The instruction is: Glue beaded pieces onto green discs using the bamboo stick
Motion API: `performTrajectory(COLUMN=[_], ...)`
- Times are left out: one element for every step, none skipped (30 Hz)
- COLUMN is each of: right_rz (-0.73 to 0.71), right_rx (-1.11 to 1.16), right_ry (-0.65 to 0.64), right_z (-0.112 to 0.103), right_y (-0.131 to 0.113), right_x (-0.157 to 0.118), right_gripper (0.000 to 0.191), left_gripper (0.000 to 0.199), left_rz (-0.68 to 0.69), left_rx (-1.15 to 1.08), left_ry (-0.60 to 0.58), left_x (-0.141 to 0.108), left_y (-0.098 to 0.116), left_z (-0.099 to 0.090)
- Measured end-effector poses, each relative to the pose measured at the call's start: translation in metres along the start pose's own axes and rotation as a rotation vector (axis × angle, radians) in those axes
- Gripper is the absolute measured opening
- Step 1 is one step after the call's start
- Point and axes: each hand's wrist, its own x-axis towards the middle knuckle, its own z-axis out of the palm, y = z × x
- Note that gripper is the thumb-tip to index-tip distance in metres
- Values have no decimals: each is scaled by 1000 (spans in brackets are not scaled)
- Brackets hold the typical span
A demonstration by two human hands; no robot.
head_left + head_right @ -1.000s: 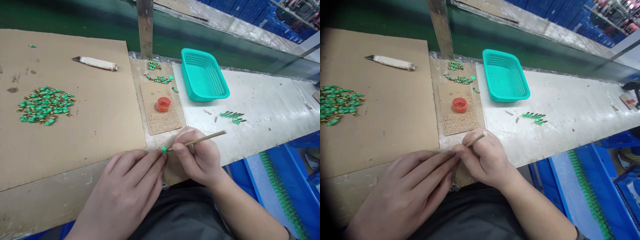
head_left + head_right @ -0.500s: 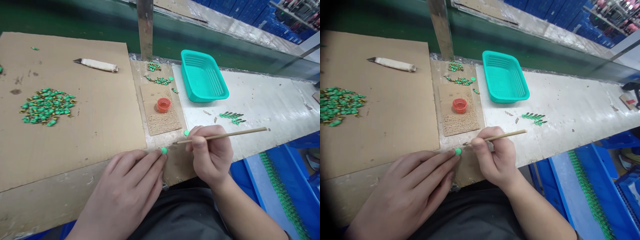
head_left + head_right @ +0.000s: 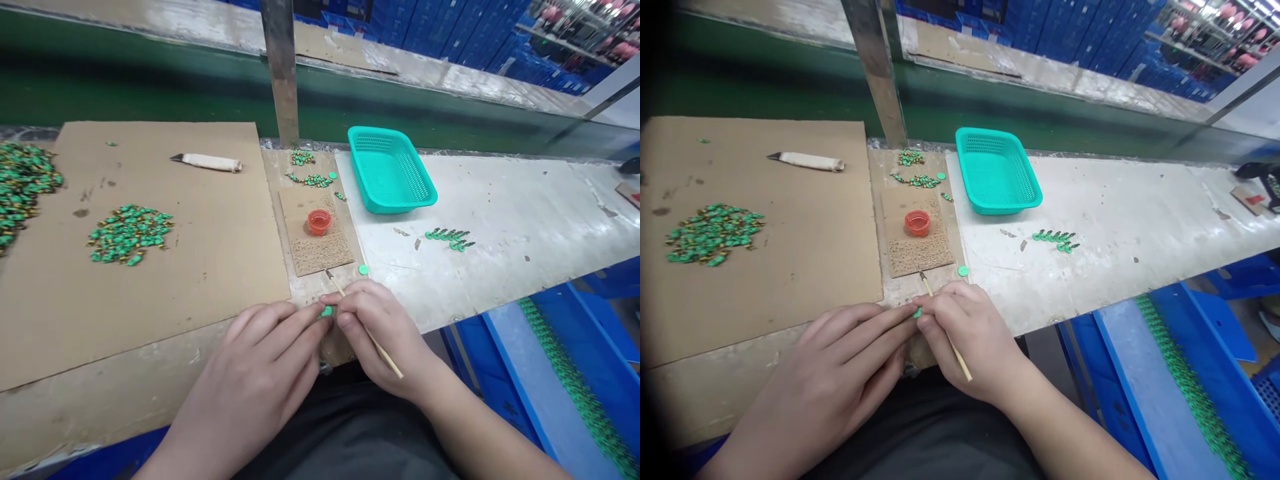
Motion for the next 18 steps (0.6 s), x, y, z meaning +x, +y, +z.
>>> performTrajectory(right_rz=[5, 8, 7, 5, 6, 10, 24, 36, 33, 24, 18, 12, 9, 8, 2, -6, -17, -25], right_rx=[-1, 3, 11, 16, 18, 17, 10, 2, -6, -12, -23, -37, -50, -60, -63, -63, -63, -65], right_ry=[6, 17, 30, 43, 55, 64, 70, 67, 70, 80, 96, 112, 120, 116, 102, 84, 68, 66], right_z=[1, 1, 1, 2, 2, 2, 3, 4, 5, 7, 9, 10, 12, 13, 14, 15, 15, 16], right_y=[0, -1, -1, -2, -3, -3, -3, -2, 0, 2, 4, 6, 8, 8, 9, 8, 8, 9], right_x=[-1, -3, -5, -9, -13, -17, -22, -26, -29, -31, -31, -31, -29, -27, -25, -23, -22, -21], right_gripper=[13, 13, 14, 15, 16, 18, 19, 21, 21, 21, 21, 20, 19, 18, 18, 19, 20, 19], left_gripper=[30, 28, 26, 24, 23, 22, 22, 23, 23, 23, 23, 23, 23, 24, 23, 23, 23, 22], left_rz=[-14, -33, -55, -76, -97, -117, -134, -166, -190, -208, -222, -225, -224, -221, -218, -218, -222, -228], left_rx=[-3, 0, 7, 13, 17, 17, 9, 1, -7, -13, -15, -13, -9, -3, 2, 5, 5, 3], left_ry=[8, 18, 30, 42, 51, 55, 54, 49, 43, 34, 23, 15, 5, -5, -15, -25, -36, -43], left_x=[0, 1, 2, 2, 3, 3, 3, 2, 1, 0, -1, -2, -3, -4, -5, -6, -7, -8], left_y=[0, 0, 2, 3, 6, 9, 12, 15, 17, 19, 20, 20, 21, 21, 21, 21, 21, 21], left_z=[0, -1, -2, -3, -4, -5, -6, -6, -6, -5, -4, -3, -2, -1, -1, 0, 0, 0])
